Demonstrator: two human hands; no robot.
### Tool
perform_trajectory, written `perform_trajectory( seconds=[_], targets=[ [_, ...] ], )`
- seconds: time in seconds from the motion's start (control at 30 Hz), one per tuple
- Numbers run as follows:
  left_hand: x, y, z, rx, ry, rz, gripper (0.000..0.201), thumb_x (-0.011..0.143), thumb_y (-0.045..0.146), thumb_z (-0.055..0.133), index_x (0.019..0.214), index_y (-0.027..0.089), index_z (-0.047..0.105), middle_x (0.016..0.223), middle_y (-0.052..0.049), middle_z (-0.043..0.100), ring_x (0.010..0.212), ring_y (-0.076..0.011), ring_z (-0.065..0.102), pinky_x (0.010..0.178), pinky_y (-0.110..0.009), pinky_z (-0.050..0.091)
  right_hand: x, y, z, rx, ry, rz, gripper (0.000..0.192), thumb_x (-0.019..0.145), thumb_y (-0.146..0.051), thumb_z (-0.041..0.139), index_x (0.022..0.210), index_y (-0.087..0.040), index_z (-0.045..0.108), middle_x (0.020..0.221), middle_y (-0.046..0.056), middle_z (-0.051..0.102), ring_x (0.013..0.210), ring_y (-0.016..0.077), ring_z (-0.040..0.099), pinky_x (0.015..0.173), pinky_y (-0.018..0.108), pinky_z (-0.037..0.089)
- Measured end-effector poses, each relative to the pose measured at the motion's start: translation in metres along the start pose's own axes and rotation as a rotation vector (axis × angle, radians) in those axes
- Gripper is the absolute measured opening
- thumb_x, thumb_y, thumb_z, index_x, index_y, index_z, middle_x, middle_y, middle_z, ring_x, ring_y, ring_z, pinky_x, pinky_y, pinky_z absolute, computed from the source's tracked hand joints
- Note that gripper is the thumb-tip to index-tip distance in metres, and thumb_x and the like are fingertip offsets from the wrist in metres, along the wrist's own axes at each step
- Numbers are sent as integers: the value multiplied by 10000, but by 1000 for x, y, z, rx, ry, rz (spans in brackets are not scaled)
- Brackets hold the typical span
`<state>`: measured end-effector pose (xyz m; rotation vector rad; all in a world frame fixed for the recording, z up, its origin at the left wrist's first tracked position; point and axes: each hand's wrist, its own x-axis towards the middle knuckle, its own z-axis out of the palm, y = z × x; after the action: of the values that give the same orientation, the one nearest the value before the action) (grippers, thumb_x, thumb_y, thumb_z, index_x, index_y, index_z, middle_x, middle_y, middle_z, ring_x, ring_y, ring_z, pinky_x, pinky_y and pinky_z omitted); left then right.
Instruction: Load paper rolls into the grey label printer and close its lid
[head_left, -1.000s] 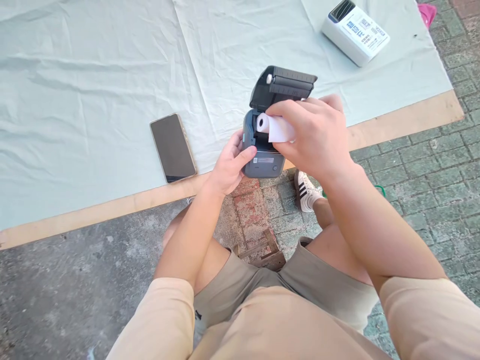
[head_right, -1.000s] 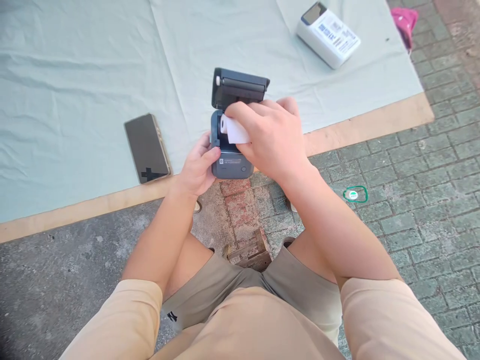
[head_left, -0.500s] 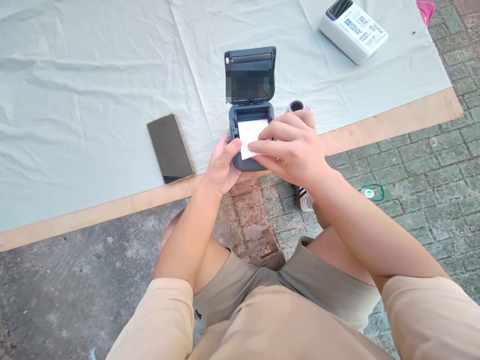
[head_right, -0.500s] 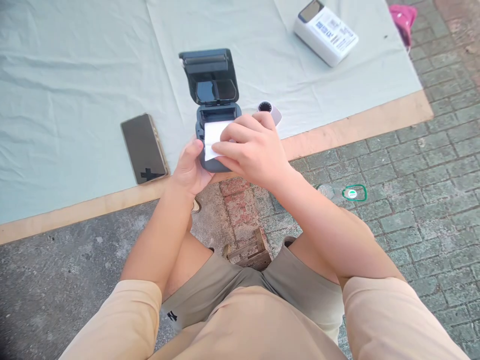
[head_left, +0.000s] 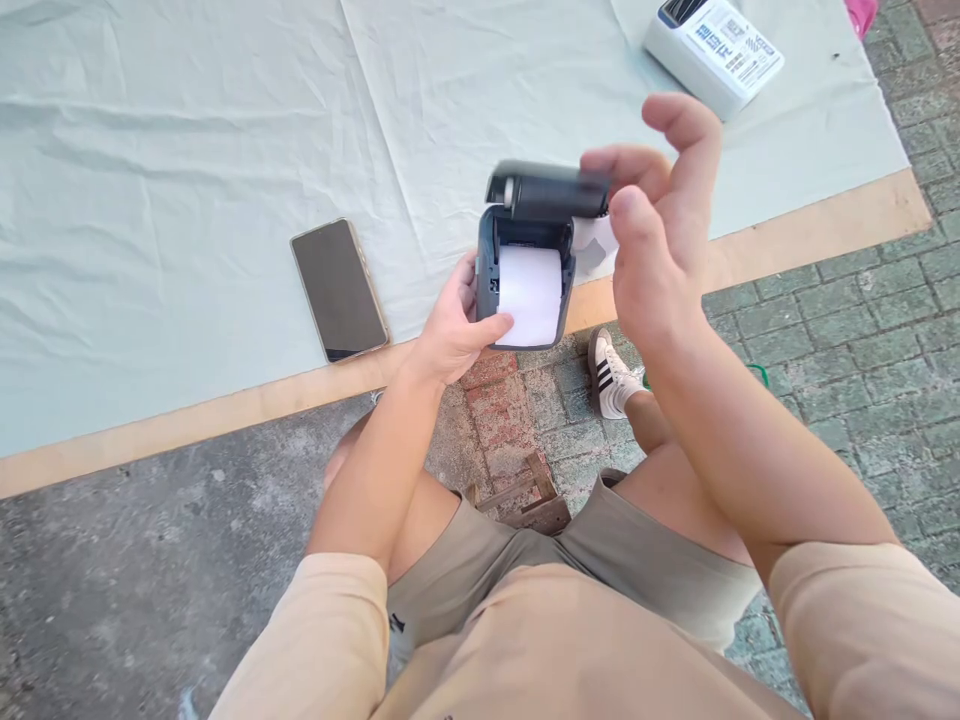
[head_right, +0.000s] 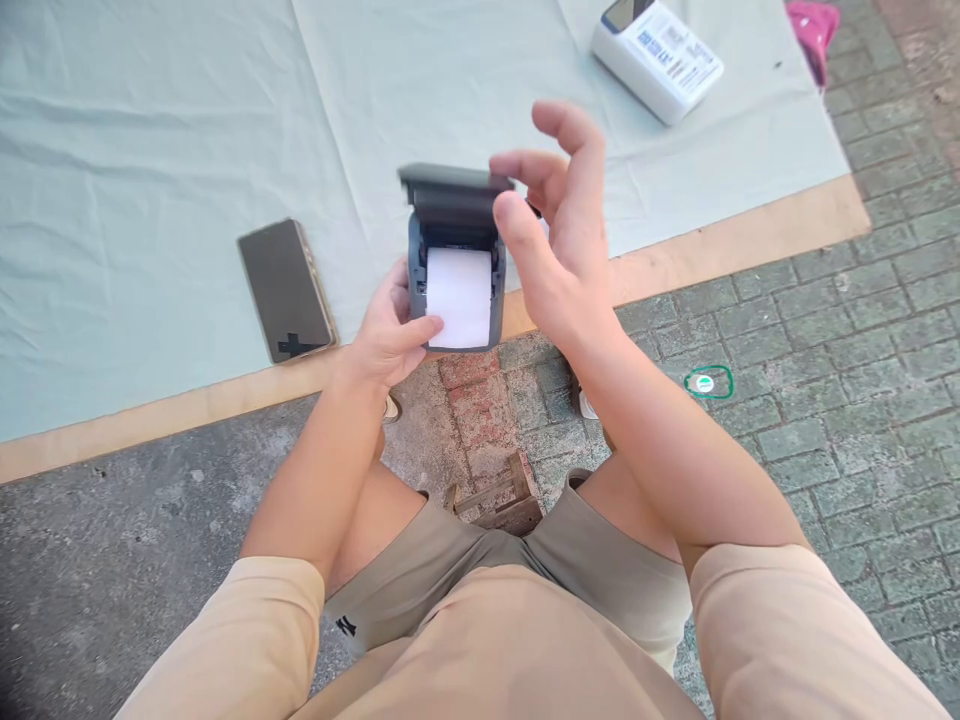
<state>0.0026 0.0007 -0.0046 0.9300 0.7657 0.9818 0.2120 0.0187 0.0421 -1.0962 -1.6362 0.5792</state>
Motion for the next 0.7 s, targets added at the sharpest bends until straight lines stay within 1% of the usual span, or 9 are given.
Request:
perform_trajectory(
  seconds=[0.07,0.1,0.17,0.23,0.33,0.4,0.5,0.63,0.7],
  targets=[
    [0,1,0,-12,6,-10,855,634,565,1033,1306,310,570,1341,-67,747,1363,-348,729,1025,-413,656,-2,0,1,113,69,-45,535,1025,-705,514,1414,-356,397,1235,101,713,1242,288,686,1116,514,570],
    [0,2,0,-23,3,-16,861,634,563,1034,1311,313,564,1345,-70,749,1364,-354,732,1026,-424,659,-4,0,2,112,54,-34,524,1025,-707,549,1401,-359,438,1274,104,711,1279,284,680,1130,508,570],
    [-1,4,0,-45,-10,-17,872,635,556,1033,1320,313,552,1373,-83,750,1383,-372,728,1040,-450,663,-10,2,4,68,-32,13,549,1017,-735,596,1420,-379,483,1423,107,687,1388,295,650,1164,524,567],
    [-2,6,1,-63,-13,-14,885,630,560,1031,1328,312,546,1387,-92,752,1419,-396,710,1048,-474,667,-15,7,8,33,-120,37,635,992,-808,608,1466,-405,482,1520,95,648,1422,314,645,1159,553,586],
    [-3,8,2,-107,-8,-27,894,615,584,1022,1330,323,553,1338,-76,774,1475,-431,671,1036,-508,677,-21,16,13,39,-236,127,781,952,-861,644,1567,-435,420,1518,82,648,1242,294,738,1002,511,671],
    [-3,10,3,-177,-1,-33,771,704,616,950,1302,305,577,1340,-70,787,1521,-428,633,1074,-530,669,-23,21,15,65,-281,199,870,914,-876,693,1605,-441,394,1415,67,712,1100,264,766,913,453,688],
    [0,11,5,-260,17,-24,525,883,617,776,1238,263,621,1374,-66,805,1566,-400,591,1166,-519,631,-24,25,17,99,-271,223,912,875,-896,725,1594,-429,416,1313,51,760,1042,247,769,859,405,687],
    [3,10,6,-257,26,-63,393,999,583,635,1193,243,662,1301,-54,837,1507,-386,645,1155,-509,629,-24,28,17,62,-269,152,778,956,-774,730,1587,-433,428,1278,33,764,996,226,774,832,391,686],
    [4,9,6,-270,50,-61,340,1032,531,613,1200,243,676,1329,-45,831,1471,-368,675,1135,-507,637,-23,29,16,-19,-252,109,678,1023,-675,686,1602,-431,432,1283,36,761,1047,233,775,865,403,692]
  ],
)
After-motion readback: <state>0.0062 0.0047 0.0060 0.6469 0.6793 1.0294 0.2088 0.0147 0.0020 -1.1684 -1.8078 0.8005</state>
